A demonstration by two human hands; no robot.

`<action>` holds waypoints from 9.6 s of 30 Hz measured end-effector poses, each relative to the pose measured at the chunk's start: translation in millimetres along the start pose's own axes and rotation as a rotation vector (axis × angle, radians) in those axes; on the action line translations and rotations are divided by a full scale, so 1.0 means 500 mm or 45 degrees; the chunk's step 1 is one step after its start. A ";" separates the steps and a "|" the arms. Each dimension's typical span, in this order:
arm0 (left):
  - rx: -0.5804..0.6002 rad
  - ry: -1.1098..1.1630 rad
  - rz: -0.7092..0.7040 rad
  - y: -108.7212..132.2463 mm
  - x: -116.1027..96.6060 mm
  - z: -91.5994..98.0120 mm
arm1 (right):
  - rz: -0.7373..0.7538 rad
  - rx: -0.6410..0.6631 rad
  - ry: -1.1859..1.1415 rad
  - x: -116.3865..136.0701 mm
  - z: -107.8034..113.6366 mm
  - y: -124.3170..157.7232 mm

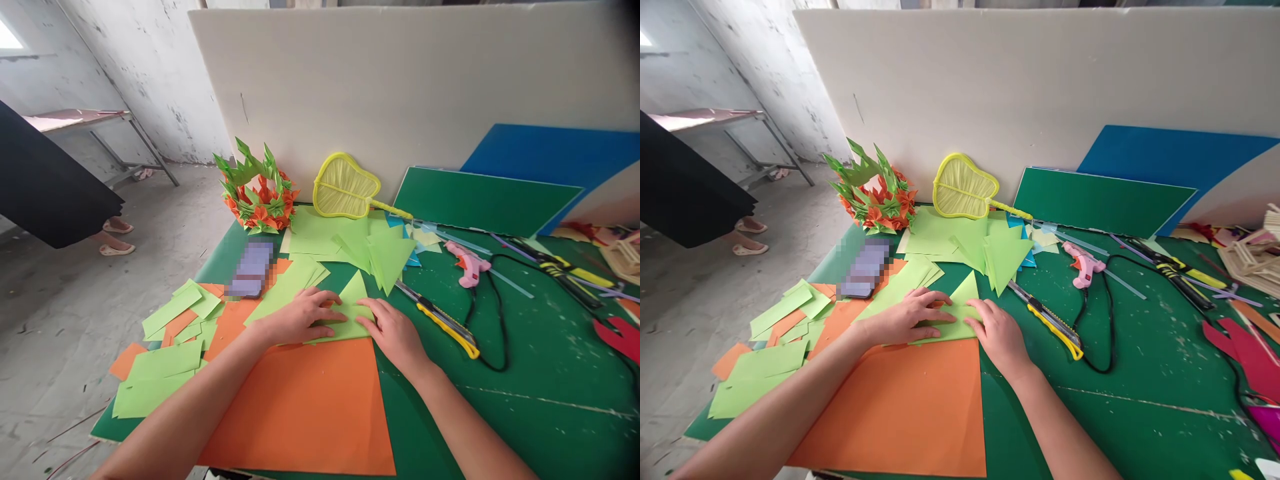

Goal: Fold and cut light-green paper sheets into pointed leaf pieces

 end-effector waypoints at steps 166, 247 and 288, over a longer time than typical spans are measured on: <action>-0.057 0.108 0.106 0.001 0.006 0.003 | 0.140 0.115 0.025 -0.092 0.075 0.024; -0.074 0.249 0.043 0.006 0.031 0.005 | 0.222 0.251 -0.178 0.025 0.040 0.020; -0.083 0.280 0.041 0.007 0.037 0.002 | 0.415 0.225 -0.359 0.079 0.031 0.014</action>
Point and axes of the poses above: each hand's wrist, its own y-axis away from the middle knuckle, its own z-axis out of the back of the hand, x = y × z, the point moved 5 cm from there along -y, towards the middle knuckle, and after that the axes turned 2 degrees about -x, right-handed, at the moved point
